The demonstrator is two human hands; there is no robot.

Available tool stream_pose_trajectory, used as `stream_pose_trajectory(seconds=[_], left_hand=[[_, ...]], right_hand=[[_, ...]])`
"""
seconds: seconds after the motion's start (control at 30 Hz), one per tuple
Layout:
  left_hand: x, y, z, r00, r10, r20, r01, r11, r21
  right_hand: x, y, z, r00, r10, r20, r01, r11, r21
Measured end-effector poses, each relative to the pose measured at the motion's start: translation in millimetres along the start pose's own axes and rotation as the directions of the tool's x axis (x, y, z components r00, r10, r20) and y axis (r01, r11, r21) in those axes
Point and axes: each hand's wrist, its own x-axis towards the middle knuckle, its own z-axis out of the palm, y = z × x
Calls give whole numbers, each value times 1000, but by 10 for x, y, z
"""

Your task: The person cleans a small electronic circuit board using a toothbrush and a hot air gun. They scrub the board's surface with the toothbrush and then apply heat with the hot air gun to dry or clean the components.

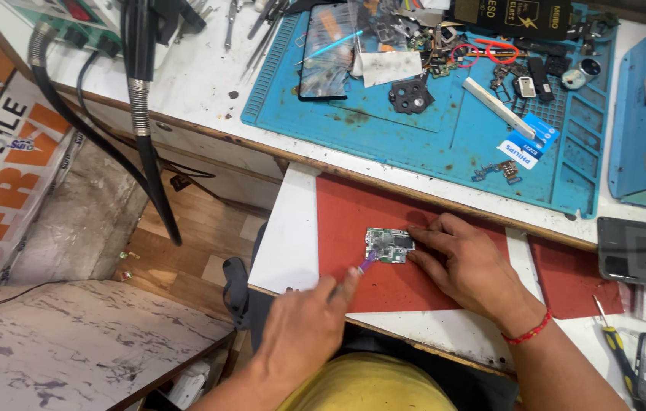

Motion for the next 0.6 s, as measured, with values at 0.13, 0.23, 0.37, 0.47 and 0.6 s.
stream_pose_trajectory(seconds=[0.13,0.23,0.37,0.47,0.6], left_hand=[[-71,25,6,1000,2,5,-2,1000,-2],[-43,-14,-12,1000,-20,-6,20,1000,-22],[-2,-40,-41,995,-32,-94,34,999,17],[11,-17,-48,1000,-22,-13,22,999,46],[75,-88,-93,961,-217,171,212,976,50]], right_hand=[[5,-18,5,1000,2,-15,-2,1000,0],[11,-10,37,999,-23,-35,24,999,28],[9,-25,18,999,47,0,-47,999,13],[4,-21,12,999,-36,-36,37,999,10],[15,-40,7,1000,14,9,-14,1000,-9]])
